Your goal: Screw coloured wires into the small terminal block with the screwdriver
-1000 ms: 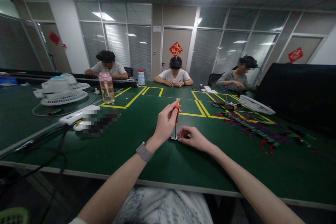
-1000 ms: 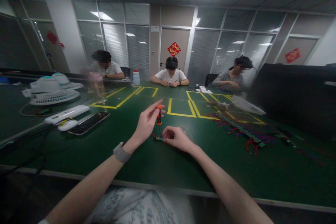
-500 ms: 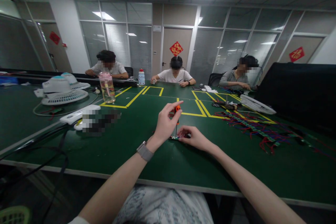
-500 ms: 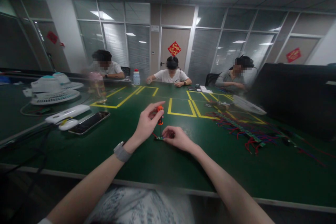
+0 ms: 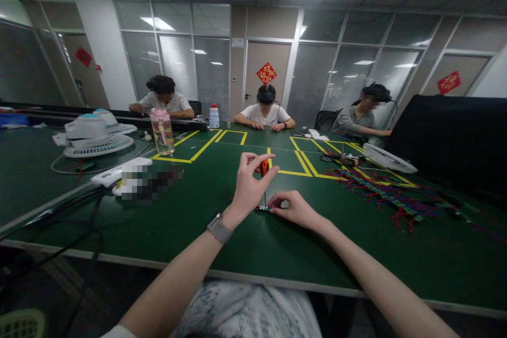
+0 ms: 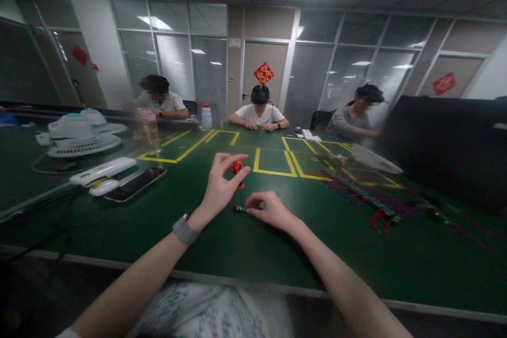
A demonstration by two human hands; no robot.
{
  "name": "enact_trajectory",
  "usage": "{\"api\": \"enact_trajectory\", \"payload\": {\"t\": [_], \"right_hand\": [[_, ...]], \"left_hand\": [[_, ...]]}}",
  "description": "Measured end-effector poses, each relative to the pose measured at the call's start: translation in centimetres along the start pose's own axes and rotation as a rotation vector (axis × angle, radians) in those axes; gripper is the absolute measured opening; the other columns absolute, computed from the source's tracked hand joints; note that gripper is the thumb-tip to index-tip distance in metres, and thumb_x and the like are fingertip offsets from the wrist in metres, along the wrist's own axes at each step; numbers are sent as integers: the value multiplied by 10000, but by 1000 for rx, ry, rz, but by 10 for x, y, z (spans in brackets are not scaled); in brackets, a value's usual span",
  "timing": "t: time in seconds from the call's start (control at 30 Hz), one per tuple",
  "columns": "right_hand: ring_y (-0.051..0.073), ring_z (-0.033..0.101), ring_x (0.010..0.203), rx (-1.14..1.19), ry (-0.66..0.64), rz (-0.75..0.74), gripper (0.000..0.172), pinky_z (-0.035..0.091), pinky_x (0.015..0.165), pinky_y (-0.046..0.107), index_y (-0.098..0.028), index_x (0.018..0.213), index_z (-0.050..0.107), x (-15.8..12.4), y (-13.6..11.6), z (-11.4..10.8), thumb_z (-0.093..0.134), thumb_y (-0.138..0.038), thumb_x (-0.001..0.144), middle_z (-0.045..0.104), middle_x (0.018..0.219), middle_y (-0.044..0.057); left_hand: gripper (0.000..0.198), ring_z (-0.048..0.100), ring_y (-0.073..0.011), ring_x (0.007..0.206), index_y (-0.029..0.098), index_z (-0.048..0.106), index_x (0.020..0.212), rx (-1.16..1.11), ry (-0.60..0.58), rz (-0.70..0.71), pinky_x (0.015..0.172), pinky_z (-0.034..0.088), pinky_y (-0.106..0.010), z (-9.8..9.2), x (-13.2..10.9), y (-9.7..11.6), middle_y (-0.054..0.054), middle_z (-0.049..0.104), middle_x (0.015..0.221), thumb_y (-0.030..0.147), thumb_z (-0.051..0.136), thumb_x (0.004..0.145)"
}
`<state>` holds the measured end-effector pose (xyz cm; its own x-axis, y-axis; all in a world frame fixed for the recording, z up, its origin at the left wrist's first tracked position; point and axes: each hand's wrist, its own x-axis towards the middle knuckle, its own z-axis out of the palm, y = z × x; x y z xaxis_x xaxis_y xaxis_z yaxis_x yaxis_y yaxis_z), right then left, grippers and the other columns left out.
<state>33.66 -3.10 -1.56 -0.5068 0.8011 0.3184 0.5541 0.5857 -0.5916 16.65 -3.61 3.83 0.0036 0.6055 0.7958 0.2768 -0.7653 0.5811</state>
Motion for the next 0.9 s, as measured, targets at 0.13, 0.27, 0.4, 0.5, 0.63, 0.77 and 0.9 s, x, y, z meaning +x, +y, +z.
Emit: {"api": "enact_trajectory", "payload": {"t": [0.13,0.27,0.4,0.5,0.63,0.77,0.9], "right_hand": [[147,624,674,-30,-2,-18,111,484,686,264,-170,828,707,0,2,0,630,-213,761,698,745,27],[148,630,679,-34,6,-18,109,484,686,262,-173,831,707,-1,2,1,631,-211,762,700,748,27],[152,632,680,-31,16,-8,104,489,687,267,-177,825,705,-1,2,1,632,-222,766,701,750,30],[152,634,679,-36,12,-12,105,494,693,270,-179,825,705,-1,1,0,630,-223,766,705,754,30],[154,636,680,-40,14,-18,106,497,694,272,-182,826,707,-1,0,-1,633,-223,763,710,763,30],[152,635,680,-34,21,-20,100,493,689,266,-180,818,706,-1,1,0,631,-209,760,706,750,27],[145,625,669,-32,17,-32,103,486,670,255,-174,823,704,-1,2,2,628,-204,760,699,746,28]], "left_hand": [[348,585,-140,959,239,552,1251,-144,-72,-38,814,508,-270,3,-1,-4,-70,566,1130,251,409,934],[340,611,-142,888,226,571,1222,-165,-85,-35,740,533,-252,4,-2,-3,-63,617,1050,275,506,892],[280,587,-154,937,251,659,1094,-11,-28,25,808,518,-279,1,-2,1,-56,560,1043,313,611,824],[330,586,-166,1028,247,592,1210,-116,-62,-39,854,508,-291,2,-1,-3,-78,559,1173,279,469,906],[387,639,-156,902,225,523,1286,-253,-87,-132,745,542,-265,5,-1,-8,-85,622,1140,270,461,906],[313,604,-144,848,248,638,1126,-67,-26,-54,692,529,-243,2,-1,-4,-52,596,989,315,607,822],[322,562,-180,1030,236,628,1152,30,26,-85,857,498,-311,0,1,-3,-86,529,1130,348,543,862]]}}
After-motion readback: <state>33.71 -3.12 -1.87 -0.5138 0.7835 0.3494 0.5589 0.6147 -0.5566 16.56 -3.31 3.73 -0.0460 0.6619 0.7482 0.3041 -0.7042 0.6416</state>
